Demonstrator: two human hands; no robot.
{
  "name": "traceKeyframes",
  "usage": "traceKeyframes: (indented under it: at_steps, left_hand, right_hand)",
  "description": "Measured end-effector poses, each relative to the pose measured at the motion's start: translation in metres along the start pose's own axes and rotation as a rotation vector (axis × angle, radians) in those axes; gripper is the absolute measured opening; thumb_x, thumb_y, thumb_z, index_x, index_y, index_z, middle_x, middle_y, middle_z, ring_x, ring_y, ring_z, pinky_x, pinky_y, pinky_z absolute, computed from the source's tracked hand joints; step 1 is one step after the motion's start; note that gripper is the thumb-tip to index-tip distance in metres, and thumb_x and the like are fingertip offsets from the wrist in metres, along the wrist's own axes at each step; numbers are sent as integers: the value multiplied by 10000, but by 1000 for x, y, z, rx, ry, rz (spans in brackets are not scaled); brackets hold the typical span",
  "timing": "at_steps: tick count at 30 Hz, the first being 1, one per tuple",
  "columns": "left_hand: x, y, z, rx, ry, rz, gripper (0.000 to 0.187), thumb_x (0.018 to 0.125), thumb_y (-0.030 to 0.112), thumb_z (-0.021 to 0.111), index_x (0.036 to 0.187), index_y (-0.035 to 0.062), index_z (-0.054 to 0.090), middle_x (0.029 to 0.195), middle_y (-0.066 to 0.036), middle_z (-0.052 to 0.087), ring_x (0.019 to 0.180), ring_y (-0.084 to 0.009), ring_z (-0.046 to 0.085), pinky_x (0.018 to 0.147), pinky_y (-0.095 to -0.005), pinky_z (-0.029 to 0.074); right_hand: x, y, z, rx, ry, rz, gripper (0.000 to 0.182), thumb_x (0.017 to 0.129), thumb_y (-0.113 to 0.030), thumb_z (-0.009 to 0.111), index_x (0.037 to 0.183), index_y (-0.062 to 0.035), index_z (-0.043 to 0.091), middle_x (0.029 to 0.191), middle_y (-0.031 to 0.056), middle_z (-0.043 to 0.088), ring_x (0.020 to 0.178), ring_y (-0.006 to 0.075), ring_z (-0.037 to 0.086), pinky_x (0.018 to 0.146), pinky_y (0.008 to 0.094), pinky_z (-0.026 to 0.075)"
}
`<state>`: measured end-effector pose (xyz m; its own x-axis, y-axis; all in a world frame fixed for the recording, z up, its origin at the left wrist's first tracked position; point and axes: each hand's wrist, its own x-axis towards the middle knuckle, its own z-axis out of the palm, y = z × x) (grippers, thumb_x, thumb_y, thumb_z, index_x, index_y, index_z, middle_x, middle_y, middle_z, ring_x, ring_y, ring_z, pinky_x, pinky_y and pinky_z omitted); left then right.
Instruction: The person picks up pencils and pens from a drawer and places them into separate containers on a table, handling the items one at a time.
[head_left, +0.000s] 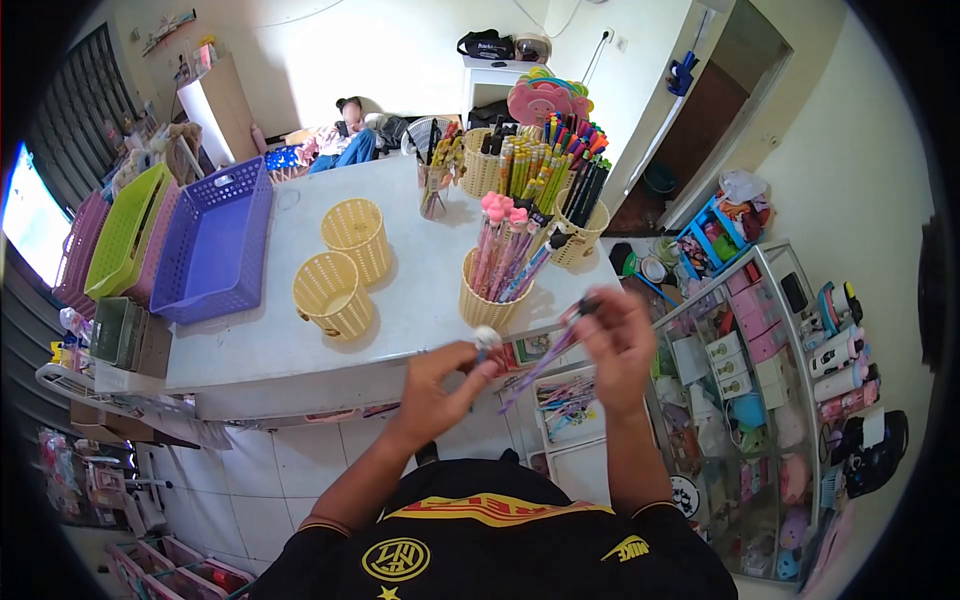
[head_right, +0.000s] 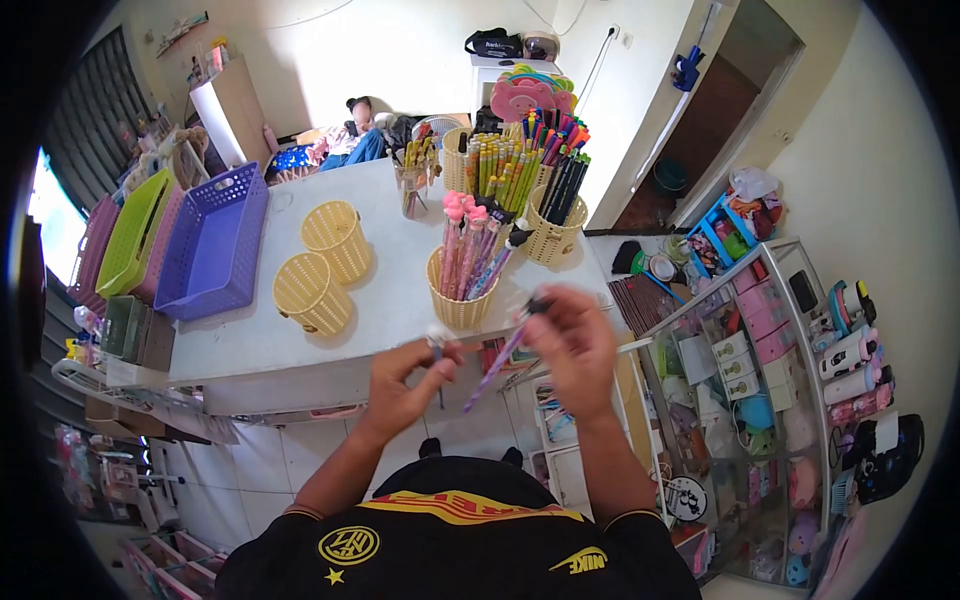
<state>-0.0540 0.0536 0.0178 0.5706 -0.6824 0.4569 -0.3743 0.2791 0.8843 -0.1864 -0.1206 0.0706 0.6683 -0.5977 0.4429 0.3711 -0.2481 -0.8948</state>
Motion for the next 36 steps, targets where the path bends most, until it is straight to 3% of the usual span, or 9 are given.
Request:
traceKeyframes:
  at_steps: [5, 9, 12, 14, 18, 25, 27, 31, 36]
  left_hand:
    - [21, -20, -26, -49, 147, -153, 274, 958, 77, 640, 1190, -64, 671, 890, -86, 712, 732, -101, 630, 689, -252, 515]
    - [25, -33, -28, -219, 125, -259, 339, 973, 97, 627, 1279, -49, 633, 901, -91, 710, 743, -94, 615, 698, -247, 515]
    - [24, -37, -28, -199, 93, -246, 336, 966, 95, 645, 1281, -24, 643, 874, -67, 712, 744, -83, 631, 691, -247, 532]
    - [24, -40, -30, -194, 73, -254, 336, 966, 94, 644, 1280, -27, 642, 874, -70, 712, 743, -83, 629, 689, -243, 531]
    - [25, -39, -32, -193, 47, -274, 326, 968, 93, 639, 1269, -31, 647, 864, -66, 710, 739, -88, 631, 684, -237, 528]
    - [17, -10, -30, -41, 149, -152, 262, 925, 33, 654, 1170, -56, 681, 839, -85, 693, 690, -104, 607, 636, -256, 500]
    - [16, 2, -31, 180, -3, 180, 203, 856, -1, 722, 1051, -54, 695, 812, -120, 696, 635, -133, 632, 588, -268, 500]
    - [18, 12, -27, 175, -85, 183, 148, 819, -16, 748, 951, -39, 684, 782, -126, 672, 609, -157, 614, 567, -277, 482]
    - [21, 11, -27, 114, -127, 162, 203, 816, 11, 756, 1003, -25, 687, 841, -127, 668, 677, -174, 625, 609, -291, 490]
  right_hand:
    - [53, -34, -1, 105, 335, -393, 311, 934, -22, 656, 1204, 9, 505, 1006, 147, 682, 837, 144, 657, 689, 258, 548]
    - [74, -25, 14, -83, 408, -460, 283, 930, -45, 677, 1177, -12, 545, 970, 115, 682, 792, 141, 628, 691, 276, 520]
    - [80, 3, 24, -333, 234, -493, 208, 899, -41, 706, 1084, -31, 612, 915, 89, 666, 755, 168, 602, 668, 294, 484]
    - [75, 4, 35, -617, 33, -501, 202, 852, -87, 751, 1036, -58, 671, 974, 85, 630, 867, 223, 585, 749, 350, 457]
    - [68, 2, 38, -1061, 9, -605, 343, 818, -200, 774, 1131, -91, 686, 1161, 101, 553, 1088, 294, 496, 937, 460, 356]
    - [36, -24, 48, -883, 66, -742, 424, 771, -102, 803, 1169, -75, 658, 1164, 114, 578, 1025, 314, 551, 866, 425, 443]
    - [20, -26, 60, -397, -319, -461, 427, 770, -29, 793, 1169, -47, 643, 1157, 139, 612, 969, 310, 611, 804, 381, 512]
    - [13, -8, 57, -497, -368, -570, 390, 805, 6, 763, 1169, -23, 625, 1130, 162, 640, 925, 282, 658, 768, 342, 549]
    - [8, -3, 53, -307, -303, -341, 332, 837, 37, 731, 1144, -2, 613, 1004, 149, 669, 865, 208, 661, 722, 298, 546]
